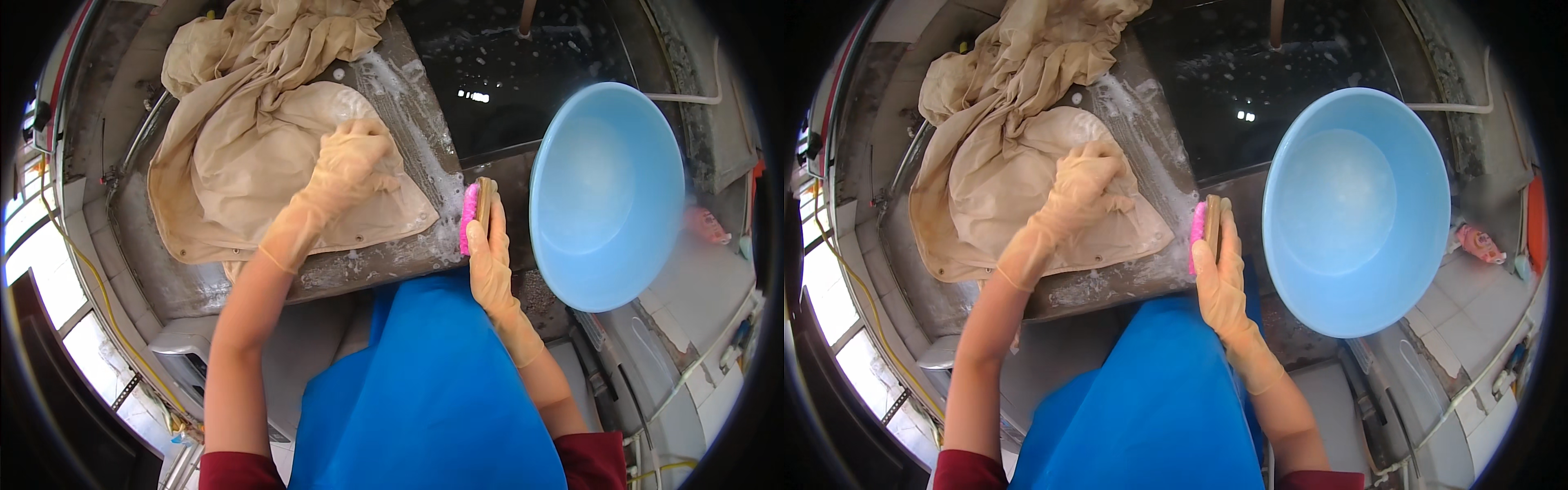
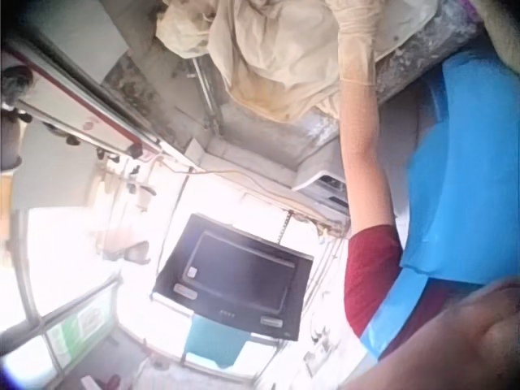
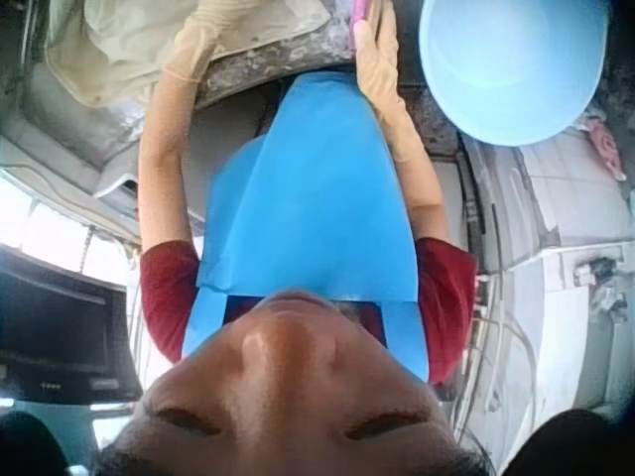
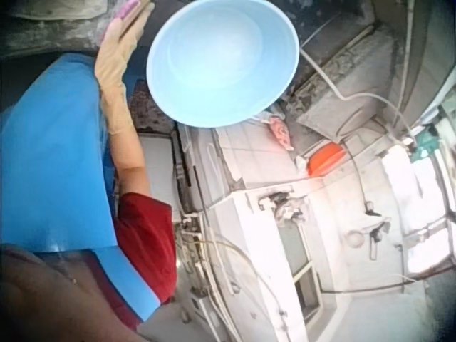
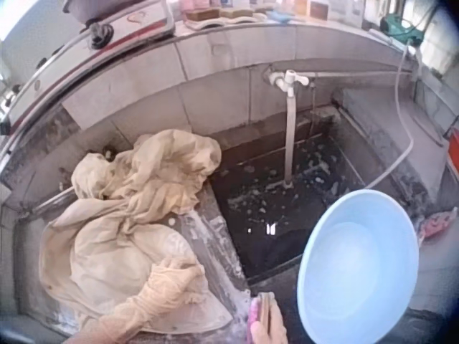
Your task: The person hand washes a garment by spreading it across a counter, dipping a brush in a basin of water, and scrubbing various sections of the fabric with the brush.
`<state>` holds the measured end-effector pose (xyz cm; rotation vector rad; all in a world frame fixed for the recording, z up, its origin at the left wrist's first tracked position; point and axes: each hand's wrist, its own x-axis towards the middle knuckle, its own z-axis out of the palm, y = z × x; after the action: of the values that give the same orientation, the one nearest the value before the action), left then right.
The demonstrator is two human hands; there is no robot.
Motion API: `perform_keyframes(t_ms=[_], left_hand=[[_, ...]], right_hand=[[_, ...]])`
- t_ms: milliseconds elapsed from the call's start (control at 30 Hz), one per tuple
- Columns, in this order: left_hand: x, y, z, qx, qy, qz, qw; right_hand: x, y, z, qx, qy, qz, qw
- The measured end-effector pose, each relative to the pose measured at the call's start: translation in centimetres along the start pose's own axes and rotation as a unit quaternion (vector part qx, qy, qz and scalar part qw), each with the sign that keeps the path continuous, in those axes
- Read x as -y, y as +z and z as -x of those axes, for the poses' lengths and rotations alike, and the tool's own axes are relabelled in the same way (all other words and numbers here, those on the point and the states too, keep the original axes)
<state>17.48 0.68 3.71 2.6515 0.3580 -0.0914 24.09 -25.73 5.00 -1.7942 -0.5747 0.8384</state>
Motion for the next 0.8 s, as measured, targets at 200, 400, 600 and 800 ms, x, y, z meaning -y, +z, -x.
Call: perform_keyframes(t_ms=[200, 400, 600, 800], left_hand=[[1.0, 0.1, -4.4, 0.155, 0.139, -0.008, 0.978], [0.0, -1.2, -14.1, -0.035, 0.226, -0.146, 0.962], [0.5, -6.6, -13.4, -0.245, 0.222, -0.054, 0.942], [3.9, -12.2, 9.5, 0.033, 0.033, -0.097, 0.994]], right_hand=[[-0.4, 0.9, -0.2, -0.03, -0.016, 0.035, 0.999], [-1.0, 2.6, -0.4, -0.111, 0.023, -0.051, 0.992], [-0.7, 4.6, -0.3, -0.163, -0.011, 0.011, 0.987], [-2.4, 5.9, -0.5, -0.215, -0.075, 0.009, 0.974]])
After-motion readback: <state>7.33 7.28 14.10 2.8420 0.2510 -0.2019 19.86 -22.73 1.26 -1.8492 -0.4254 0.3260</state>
